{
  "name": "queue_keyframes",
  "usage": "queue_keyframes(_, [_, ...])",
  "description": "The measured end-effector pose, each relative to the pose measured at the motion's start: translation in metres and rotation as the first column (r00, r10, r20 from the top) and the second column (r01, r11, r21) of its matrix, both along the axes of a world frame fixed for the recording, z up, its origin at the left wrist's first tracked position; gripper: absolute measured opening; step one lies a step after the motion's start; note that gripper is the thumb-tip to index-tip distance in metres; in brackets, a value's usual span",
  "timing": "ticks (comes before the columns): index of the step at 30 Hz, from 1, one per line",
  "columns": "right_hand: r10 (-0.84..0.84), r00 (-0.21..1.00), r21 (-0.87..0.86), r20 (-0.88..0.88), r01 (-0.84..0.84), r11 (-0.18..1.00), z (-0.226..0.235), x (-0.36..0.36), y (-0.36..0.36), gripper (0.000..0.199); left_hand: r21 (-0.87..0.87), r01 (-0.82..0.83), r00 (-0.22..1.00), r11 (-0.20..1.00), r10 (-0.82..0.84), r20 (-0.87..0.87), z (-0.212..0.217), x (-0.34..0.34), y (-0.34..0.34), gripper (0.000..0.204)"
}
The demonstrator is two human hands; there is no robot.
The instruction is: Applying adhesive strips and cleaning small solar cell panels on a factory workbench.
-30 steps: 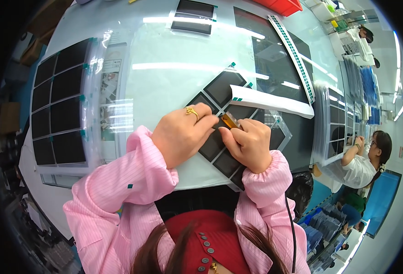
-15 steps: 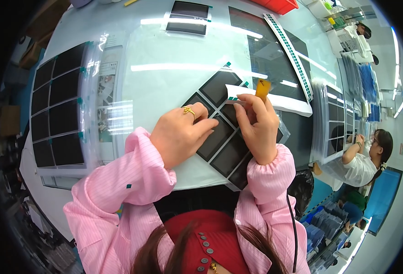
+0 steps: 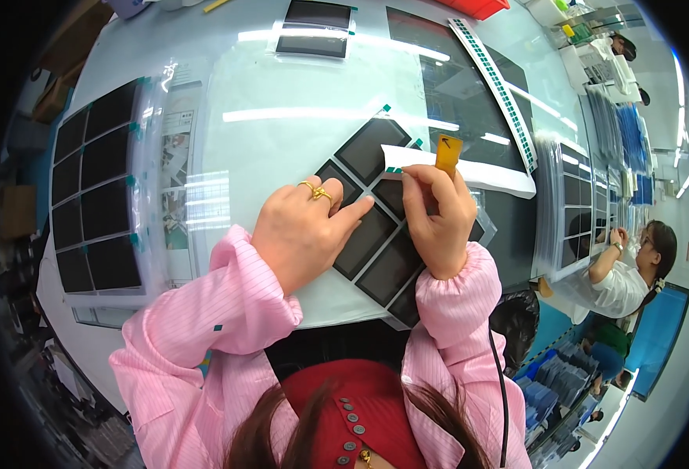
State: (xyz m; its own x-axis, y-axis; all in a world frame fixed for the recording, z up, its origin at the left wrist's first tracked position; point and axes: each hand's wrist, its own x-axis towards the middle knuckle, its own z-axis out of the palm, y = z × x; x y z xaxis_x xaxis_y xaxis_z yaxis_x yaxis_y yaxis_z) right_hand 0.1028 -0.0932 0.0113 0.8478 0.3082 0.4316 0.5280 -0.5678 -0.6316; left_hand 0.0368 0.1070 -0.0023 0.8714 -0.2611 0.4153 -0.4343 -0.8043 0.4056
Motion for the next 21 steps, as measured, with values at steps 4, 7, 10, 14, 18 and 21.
queue_keyframes(4, [0.051,0.998,-0.029,0.035,-0.050,0.998,0.001,-0.006,-0.005,0.015,0.051,-0.033,0.999,0.998,0.032,0.023,0.000,0.002,-0.004,0.024])
queue_keyframes(7, [0.230,0.967,-0.071,0.113,-0.223,0.972,0.001,-0.005,-0.005,0.021,0.048,-0.026,0.999,0.998,0.024,0.044,-0.005,0.004,-0.001,0.023])
queue_keyframes(10, [0.300,0.949,-0.111,0.099,-0.289,0.951,0.001,-0.008,-0.008,0.026,0.006,0.010,0.999,1.000,-0.011,0.040,-0.006,0.003,0.007,0.023])
queue_keyframes(14, [0.332,0.936,-0.158,0.120,-0.312,0.937,0.001,-0.011,-0.010,0.026,-0.078,0.043,0.999,0.996,-0.041,0.037,-0.006,0.002,0.008,0.026])
queue_keyframes(18, [0.241,0.965,-0.084,0.106,-0.233,0.969,0.003,-0.011,-0.012,0.024,0.020,0.057,0.998,0.998,-0.057,0.009,-0.001,0.002,0.004,0.028])
queue_keyframes(21, [0.240,0.965,-0.080,0.110,-0.232,0.969,0.001,-0.013,-0.012,0.023,0.048,-0.001,1.000,0.999,0.000,0.021,-0.001,-0.001,0.000,0.028])
